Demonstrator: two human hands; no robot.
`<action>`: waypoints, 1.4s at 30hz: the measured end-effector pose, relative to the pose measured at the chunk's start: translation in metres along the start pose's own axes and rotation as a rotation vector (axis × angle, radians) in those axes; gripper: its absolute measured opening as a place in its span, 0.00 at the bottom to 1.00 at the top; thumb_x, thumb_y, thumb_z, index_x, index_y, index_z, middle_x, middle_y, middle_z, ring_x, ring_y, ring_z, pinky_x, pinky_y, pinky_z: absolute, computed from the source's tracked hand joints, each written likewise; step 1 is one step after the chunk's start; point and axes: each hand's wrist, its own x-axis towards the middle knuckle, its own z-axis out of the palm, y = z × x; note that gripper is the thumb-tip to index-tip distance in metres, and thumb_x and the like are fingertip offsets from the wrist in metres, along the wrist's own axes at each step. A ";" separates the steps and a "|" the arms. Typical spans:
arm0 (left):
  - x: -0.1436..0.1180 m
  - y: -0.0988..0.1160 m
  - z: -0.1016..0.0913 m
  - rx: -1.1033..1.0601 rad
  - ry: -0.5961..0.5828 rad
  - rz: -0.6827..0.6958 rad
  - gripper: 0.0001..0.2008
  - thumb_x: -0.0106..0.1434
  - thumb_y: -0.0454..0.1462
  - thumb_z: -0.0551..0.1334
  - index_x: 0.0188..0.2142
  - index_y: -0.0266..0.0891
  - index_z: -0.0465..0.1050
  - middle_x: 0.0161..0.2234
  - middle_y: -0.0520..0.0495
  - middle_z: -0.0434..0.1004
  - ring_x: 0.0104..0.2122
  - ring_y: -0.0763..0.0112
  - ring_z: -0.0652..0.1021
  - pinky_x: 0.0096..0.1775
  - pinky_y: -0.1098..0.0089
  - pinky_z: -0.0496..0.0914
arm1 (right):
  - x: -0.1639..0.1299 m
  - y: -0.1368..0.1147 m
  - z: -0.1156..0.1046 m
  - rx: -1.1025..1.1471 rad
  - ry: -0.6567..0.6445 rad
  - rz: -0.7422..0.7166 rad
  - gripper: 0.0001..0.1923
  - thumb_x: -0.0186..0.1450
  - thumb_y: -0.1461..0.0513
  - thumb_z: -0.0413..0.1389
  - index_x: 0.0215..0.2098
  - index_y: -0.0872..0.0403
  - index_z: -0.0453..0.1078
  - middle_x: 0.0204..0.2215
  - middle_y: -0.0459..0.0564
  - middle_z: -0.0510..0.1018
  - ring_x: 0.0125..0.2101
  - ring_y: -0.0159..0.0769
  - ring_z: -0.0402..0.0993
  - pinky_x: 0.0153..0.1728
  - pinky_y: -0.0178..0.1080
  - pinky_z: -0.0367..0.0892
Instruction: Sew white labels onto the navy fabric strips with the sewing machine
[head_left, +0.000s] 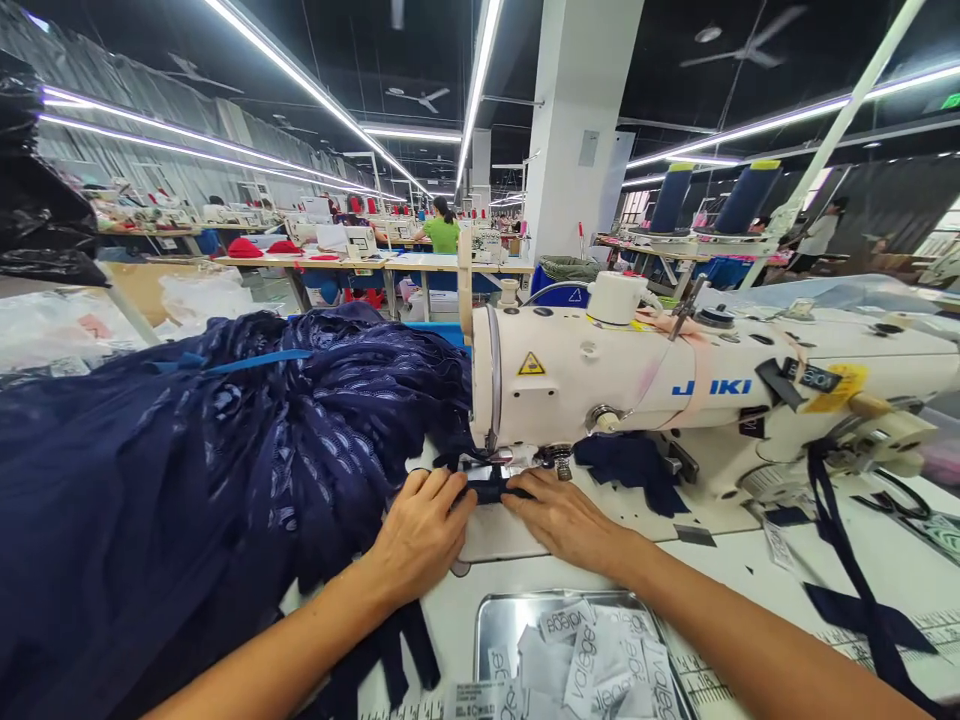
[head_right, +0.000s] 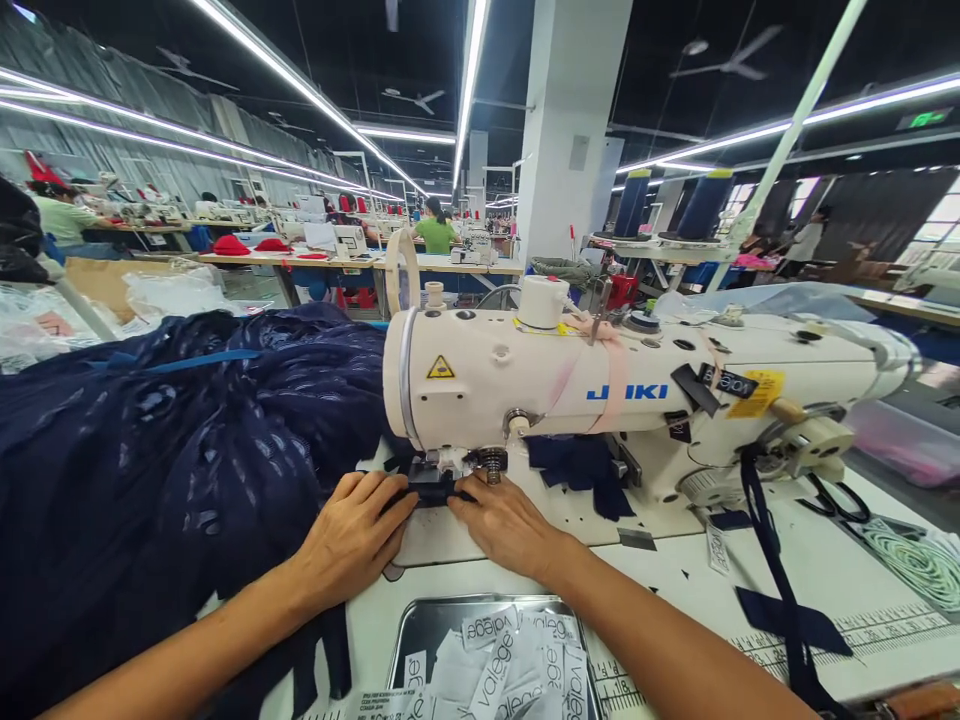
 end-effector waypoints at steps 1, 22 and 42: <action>0.002 -0.001 0.001 -0.034 0.012 0.045 0.11 0.58 0.30 0.52 0.39 0.36 0.70 0.41 0.43 0.73 0.42 0.60 0.70 0.42 0.60 0.62 | 0.000 0.000 0.000 0.004 0.007 0.001 0.15 0.60 0.71 0.46 0.44 0.60 0.67 0.41 0.57 0.71 0.41 0.40 0.65 0.41 0.41 0.66; 0.010 -0.008 0.017 -0.181 -0.268 0.074 0.20 0.56 0.27 0.53 0.49 0.37 0.64 0.51 0.43 0.67 0.51 0.62 0.67 0.51 0.58 0.56 | 0.004 0.000 0.004 -0.056 -0.074 0.106 0.16 0.63 0.61 0.48 0.48 0.60 0.65 0.45 0.60 0.70 0.44 0.44 0.66 0.42 0.45 0.65; 0.027 0.007 0.010 0.219 -0.184 -0.147 0.12 0.57 0.31 0.53 0.39 0.34 0.71 0.31 0.39 0.72 0.35 0.56 0.71 0.39 0.53 0.63 | 0.010 0.003 -0.007 -0.188 -0.210 0.236 0.18 0.62 0.57 0.50 0.43 0.63 0.67 0.39 0.63 0.72 0.44 0.48 0.66 0.44 0.46 0.62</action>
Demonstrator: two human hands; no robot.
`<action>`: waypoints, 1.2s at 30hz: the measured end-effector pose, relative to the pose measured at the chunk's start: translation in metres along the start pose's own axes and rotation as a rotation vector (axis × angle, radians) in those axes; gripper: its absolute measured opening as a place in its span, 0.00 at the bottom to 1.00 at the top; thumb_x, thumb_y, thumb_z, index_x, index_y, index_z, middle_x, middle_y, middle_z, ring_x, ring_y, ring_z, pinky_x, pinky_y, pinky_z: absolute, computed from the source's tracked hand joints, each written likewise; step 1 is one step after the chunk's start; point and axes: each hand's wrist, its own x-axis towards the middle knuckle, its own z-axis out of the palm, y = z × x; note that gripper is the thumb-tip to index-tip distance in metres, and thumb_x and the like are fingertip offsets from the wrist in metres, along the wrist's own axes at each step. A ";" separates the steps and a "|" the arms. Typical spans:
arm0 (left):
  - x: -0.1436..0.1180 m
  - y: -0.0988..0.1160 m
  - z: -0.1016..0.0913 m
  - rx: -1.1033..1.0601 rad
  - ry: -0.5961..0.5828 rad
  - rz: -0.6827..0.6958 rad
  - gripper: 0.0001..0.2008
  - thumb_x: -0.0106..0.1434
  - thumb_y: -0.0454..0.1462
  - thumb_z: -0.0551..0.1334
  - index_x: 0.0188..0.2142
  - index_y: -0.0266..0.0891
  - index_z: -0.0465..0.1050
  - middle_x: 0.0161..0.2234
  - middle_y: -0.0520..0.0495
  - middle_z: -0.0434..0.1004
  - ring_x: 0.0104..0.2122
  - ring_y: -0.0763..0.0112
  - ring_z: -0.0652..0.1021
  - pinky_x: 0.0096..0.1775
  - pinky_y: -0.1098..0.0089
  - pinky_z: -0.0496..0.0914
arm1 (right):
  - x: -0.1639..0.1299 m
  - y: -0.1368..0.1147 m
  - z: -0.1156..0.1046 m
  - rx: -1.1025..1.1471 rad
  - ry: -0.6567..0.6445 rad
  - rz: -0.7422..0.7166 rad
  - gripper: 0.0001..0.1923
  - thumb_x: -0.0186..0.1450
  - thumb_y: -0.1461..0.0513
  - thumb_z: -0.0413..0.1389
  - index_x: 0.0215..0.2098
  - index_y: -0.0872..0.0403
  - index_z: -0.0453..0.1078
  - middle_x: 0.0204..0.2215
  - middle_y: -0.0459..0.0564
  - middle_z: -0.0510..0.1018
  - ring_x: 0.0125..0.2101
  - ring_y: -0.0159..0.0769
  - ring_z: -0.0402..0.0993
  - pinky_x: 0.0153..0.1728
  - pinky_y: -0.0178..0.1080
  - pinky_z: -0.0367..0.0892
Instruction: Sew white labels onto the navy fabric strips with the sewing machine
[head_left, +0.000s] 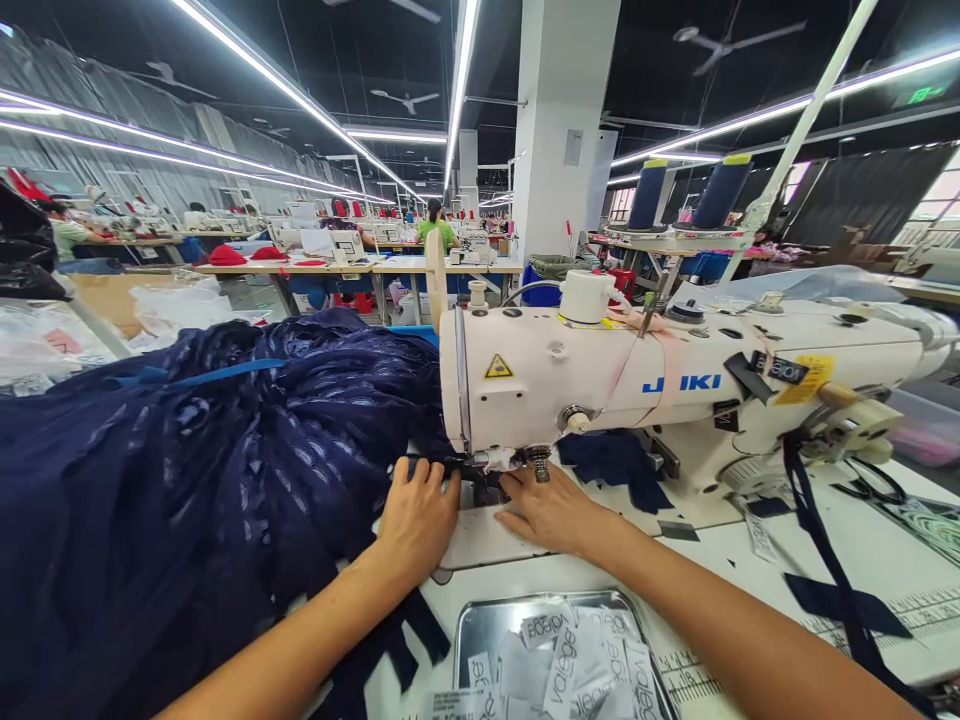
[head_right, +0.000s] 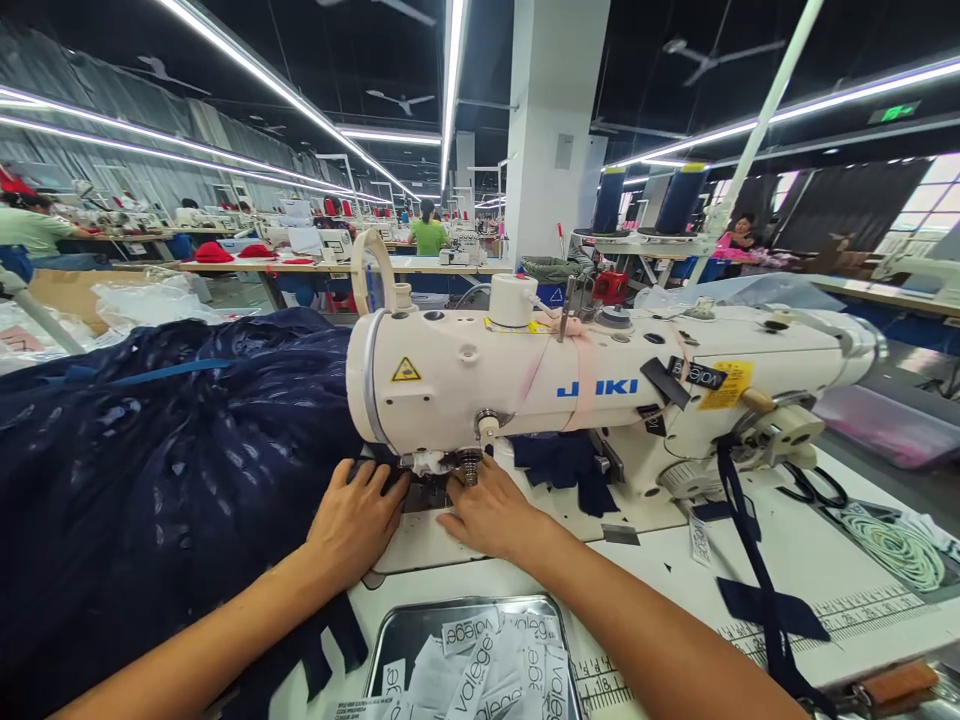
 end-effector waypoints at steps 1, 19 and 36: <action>0.002 -0.001 0.001 -0.022 0.003 0.006 0.12 0.56 0.31 0.54 0.40 0.35 0.71 0.34 0.39 0.72 0.38 0.55 0.70 0.43 0.51 0.62 | -0.003 -0.001 -0.003 -0.010 -0.010 -0.034 0.16 0.61 0.58 0.51 0.40 0.63 0.68 0.38 0.63 0.72 0.43 0.47 0.66 0.45 0.46 0.61; 0.014 -0.011 0.016 -0.115 -0.044 0.084 0.13 0.55 0.33 0.55 0.40 0.38 0.71 0.39 0.41 0.73 0.45 0.55 0.68 0.49 0.52 0.57 | -0.010 -0.006 0.001 -0.027 0.002 -0.188 0.09 0.57 0.75 0.49 0.30 0.60 0.68 0.31 0.53 0.71 0.32 0.37 0.67 0.35 0.38 0.65; 0.027 -0.015 0.026 -0.190 -0.083 0.087 0.08 0.57 0.34 0.55 0.32 0.37 0.73 0.34 0.42 0.74 0.43 0.57 0.69 0.49 0.53 0.57 | -0.002 -0.021 0.015 -0.108 0.042 -0.076 0.06 0.57 0.72 0.52 0.32 0.62 0.69 0.32 0.56 0.71 0.36 0.41 0.67 0.35 0.39 0.65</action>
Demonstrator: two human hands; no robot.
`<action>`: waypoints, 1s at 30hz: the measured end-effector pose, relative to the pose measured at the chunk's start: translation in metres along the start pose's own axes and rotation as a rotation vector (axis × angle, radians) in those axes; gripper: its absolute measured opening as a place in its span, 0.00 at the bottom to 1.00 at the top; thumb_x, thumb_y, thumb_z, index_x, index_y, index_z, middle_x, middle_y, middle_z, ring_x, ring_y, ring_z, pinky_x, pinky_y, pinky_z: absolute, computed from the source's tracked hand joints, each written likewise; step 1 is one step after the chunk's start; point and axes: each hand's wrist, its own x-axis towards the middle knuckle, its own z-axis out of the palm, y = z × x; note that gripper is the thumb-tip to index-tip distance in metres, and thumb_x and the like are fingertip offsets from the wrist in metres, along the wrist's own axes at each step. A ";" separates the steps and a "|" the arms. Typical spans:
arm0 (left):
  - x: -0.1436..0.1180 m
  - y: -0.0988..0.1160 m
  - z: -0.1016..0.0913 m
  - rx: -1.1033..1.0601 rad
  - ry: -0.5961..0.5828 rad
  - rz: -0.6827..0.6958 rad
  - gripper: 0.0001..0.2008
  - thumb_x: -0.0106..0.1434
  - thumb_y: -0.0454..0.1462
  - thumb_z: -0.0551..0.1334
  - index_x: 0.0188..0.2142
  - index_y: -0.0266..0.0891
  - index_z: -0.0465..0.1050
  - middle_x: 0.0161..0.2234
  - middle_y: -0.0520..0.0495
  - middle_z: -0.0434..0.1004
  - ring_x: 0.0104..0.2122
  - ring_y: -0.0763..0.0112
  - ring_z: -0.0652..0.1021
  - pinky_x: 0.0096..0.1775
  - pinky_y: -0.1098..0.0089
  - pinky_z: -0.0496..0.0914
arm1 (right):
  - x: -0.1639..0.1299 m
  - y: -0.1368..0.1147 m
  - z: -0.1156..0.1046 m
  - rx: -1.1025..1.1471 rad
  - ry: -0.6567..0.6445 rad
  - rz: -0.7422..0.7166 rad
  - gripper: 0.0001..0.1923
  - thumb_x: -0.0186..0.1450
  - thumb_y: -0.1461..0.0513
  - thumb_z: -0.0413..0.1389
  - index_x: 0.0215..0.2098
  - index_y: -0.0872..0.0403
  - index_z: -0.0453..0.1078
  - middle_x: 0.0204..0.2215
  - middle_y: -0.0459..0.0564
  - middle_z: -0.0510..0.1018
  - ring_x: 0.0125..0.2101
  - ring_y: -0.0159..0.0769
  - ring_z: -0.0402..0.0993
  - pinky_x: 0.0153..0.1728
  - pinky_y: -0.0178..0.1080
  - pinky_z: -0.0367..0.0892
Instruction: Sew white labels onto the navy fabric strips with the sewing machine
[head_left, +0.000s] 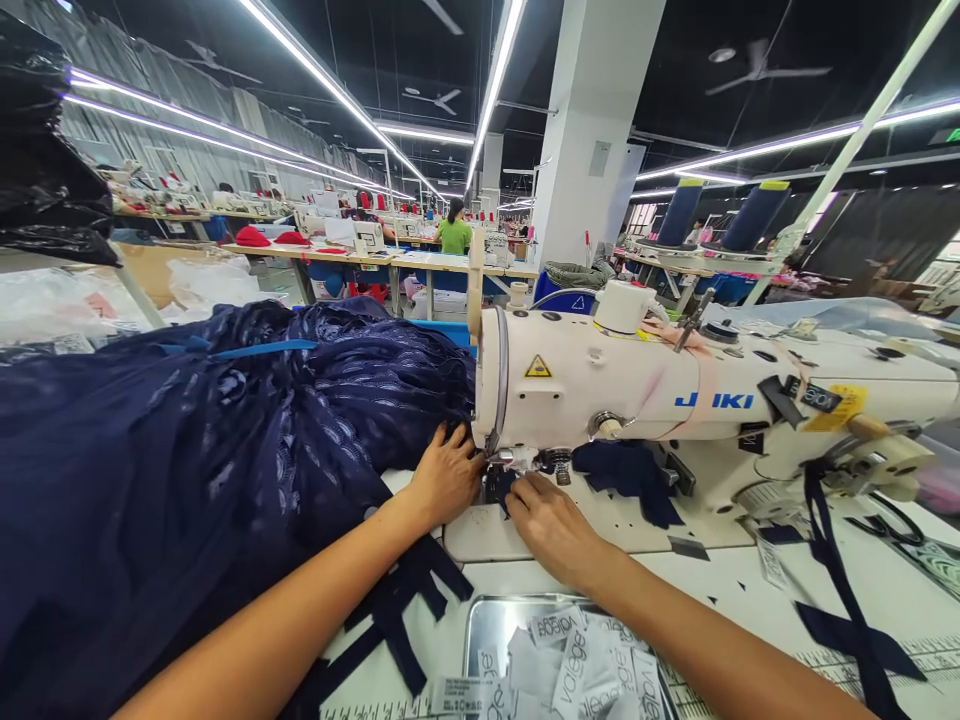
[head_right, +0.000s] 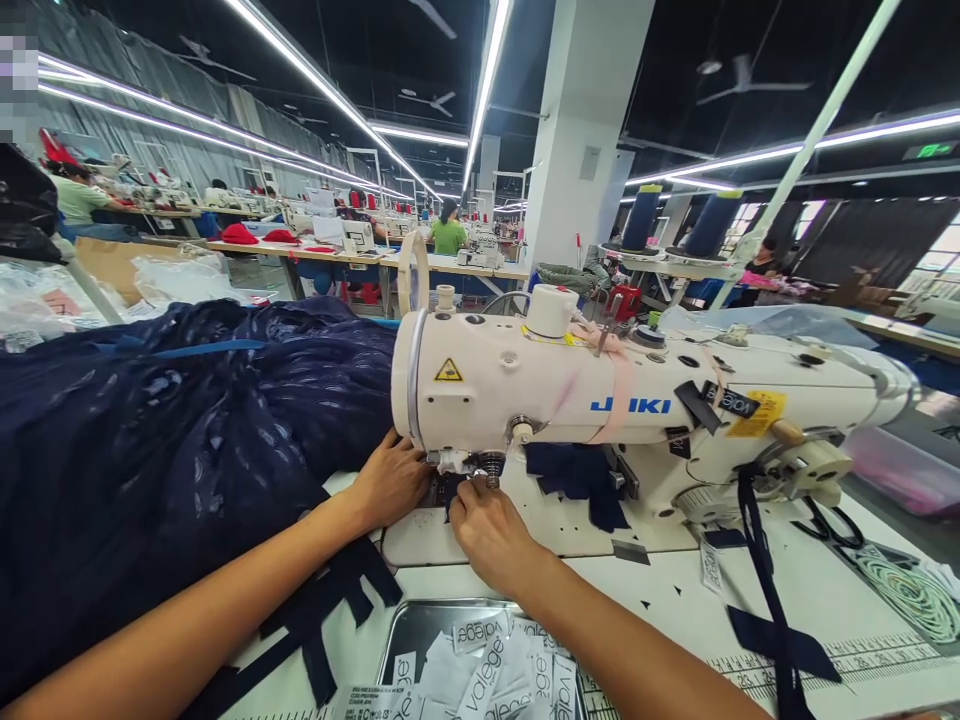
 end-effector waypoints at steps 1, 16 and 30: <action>0.000 0.000 0.000 0.001 0.000 -0.001 0.09 0.57 0.34 0.54 0.32 0.37 0.73 0.34 0.42 0.74 0.43 0.57 0.69 0.49 0.53 0.56 | 0.000 0.001 0.000 0.007 0.000 -0.001 0.06 0.58 0.72 0.52 0.32 0.62 0.69 0.32 0.56 0.71 0.36 0.41 0.67 0.35 0.39 0.65; -0.009 0.005 -0.003 -0.006 -0.027 -0.067 0.09 0.58 0.32 0.53 0.33 0.36 0.73 0.32 0.42 0.74 0.38 0.59 0.70 0.42 0.60 0.63 | -0.010 0.049 -0.007 0.039 0.000 -0.066 0.10 0.64 0.63 0.48 0.33 0.58 0.71 0.29 0.53 0.74 0.34 0.39 0.69 0.38 0.41 0.62; -0.006 0.003 -0.005 0.034 0.063 -0.029 0.09 0.55 0.29 0.53 0.27 0.37 0.72 0.27 0.43 0.73 0.33 0.59 0.71 0.35 0.62 0.65 | -0.018 0.058 -0.053 0.023 -0.292 0.357 0.10 0.58 0.72 0.49 0.30 0.59 0.72 0.29 0.59 0.76 0.34 0.43 0.72 0.34 0.41 0.61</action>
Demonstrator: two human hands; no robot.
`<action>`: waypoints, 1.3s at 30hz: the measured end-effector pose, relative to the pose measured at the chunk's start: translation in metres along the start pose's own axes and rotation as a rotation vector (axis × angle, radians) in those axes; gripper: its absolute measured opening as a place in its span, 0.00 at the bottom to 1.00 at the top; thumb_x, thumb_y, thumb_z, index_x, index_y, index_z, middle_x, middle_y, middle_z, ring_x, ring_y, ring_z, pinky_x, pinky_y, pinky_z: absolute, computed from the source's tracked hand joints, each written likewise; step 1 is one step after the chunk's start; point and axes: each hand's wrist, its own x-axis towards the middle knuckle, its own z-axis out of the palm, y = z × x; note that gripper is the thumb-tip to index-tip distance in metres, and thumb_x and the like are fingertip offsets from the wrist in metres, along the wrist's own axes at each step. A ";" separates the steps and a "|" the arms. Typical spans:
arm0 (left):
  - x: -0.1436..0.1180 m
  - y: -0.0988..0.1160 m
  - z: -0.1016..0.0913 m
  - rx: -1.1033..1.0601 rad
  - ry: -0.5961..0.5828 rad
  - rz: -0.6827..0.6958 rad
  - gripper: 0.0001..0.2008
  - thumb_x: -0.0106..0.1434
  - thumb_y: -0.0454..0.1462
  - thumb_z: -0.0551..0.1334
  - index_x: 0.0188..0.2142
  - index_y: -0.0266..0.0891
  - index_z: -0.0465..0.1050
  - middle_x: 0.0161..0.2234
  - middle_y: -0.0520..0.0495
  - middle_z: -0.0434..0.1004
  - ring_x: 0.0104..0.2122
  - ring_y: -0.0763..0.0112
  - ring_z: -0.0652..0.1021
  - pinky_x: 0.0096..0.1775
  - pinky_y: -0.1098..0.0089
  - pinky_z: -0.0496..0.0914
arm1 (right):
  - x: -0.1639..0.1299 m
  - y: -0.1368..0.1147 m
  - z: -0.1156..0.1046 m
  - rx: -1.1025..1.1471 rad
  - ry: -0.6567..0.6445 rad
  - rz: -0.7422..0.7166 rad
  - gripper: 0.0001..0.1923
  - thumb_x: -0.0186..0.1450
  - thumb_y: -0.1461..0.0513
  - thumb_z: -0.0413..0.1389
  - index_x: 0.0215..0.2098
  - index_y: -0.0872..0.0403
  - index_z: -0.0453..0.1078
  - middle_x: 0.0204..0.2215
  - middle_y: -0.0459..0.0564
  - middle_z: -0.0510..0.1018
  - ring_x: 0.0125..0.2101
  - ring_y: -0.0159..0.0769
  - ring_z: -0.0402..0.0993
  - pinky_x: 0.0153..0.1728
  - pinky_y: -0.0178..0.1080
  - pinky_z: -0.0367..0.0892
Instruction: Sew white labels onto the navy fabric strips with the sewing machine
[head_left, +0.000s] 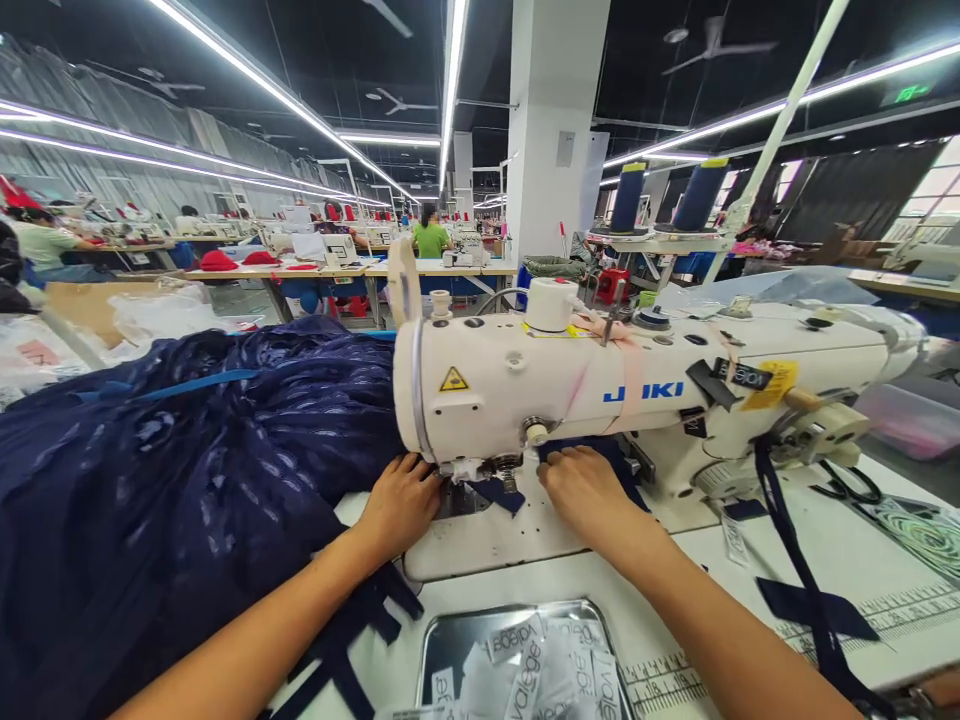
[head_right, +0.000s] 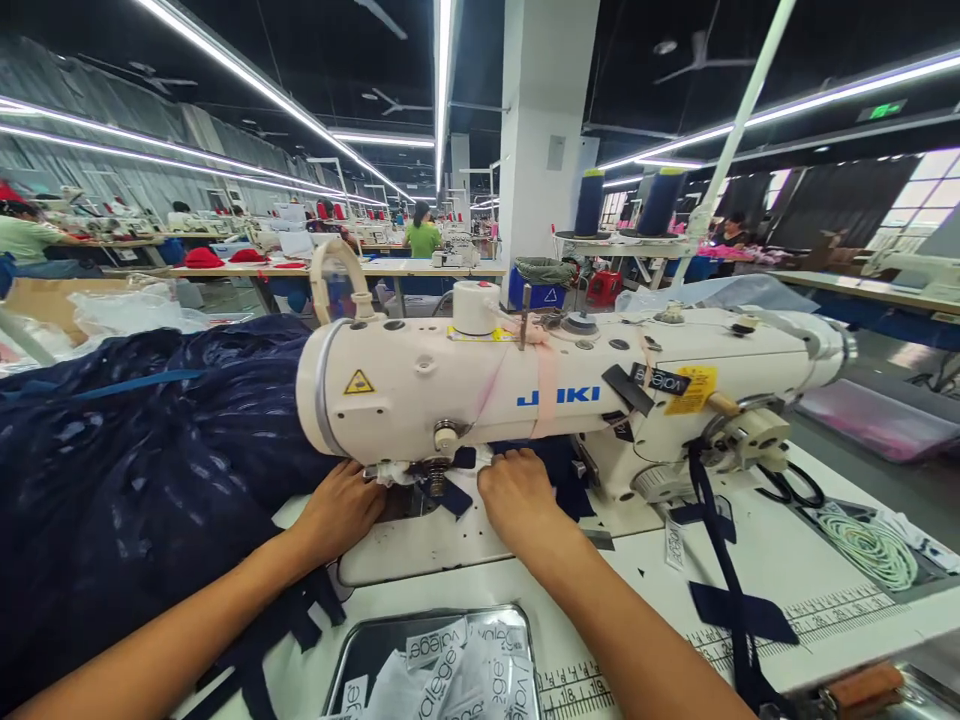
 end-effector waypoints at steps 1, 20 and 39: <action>0.000 0.000 0.000 0.008 -0.004 0.003 0.10 0.55 0.29 0.53 0.27 0.37 0.72 0.26 0.43 0.72 0.33 0.59 0.71 0.35 0.62 0.65 | 0.001 0.000 -0.001 0.022 -0.006 -0.015 0.11 0.57 0.72 0.49 0.32 0.59 0.72 0.30 0.59 0.76 0.34 0.43 0.72 0.34 0.40 0.61; -0.009 0.004 -0.003 -0.037 -0.052 -0.068 0.09 0.58 0.31 0.54 0.33 0.37 0.71 0.33 0.45 0.73 0.38 0.63 0.70 0.40 0.64 0.65 | -0.001 -0.037 0.024 0.024 0.061 -0.206 0.13 0.54 0.75 0.48 0.36 0.61 0.68 0.32 0.61 0.74 0.32 0.43 0.73 0.29 0.38 0.64; -0.055 0.014 -0.061 -0.224 0.151 -0.177 0.08 0.55 0.30 0.51 0.31 0.37 0.68 0.29 0.46 0.74 0.31 0.66 0.74 0.37 0.66 0.66 | -0.103 0.010 0.007 0.237 0.373 -0.010 0.06 0.58 0.68 0.46 0.25 0.55 0.60 0.24 0.46 0.69 0.26 0.33 0.65 0.30 0.35 0.58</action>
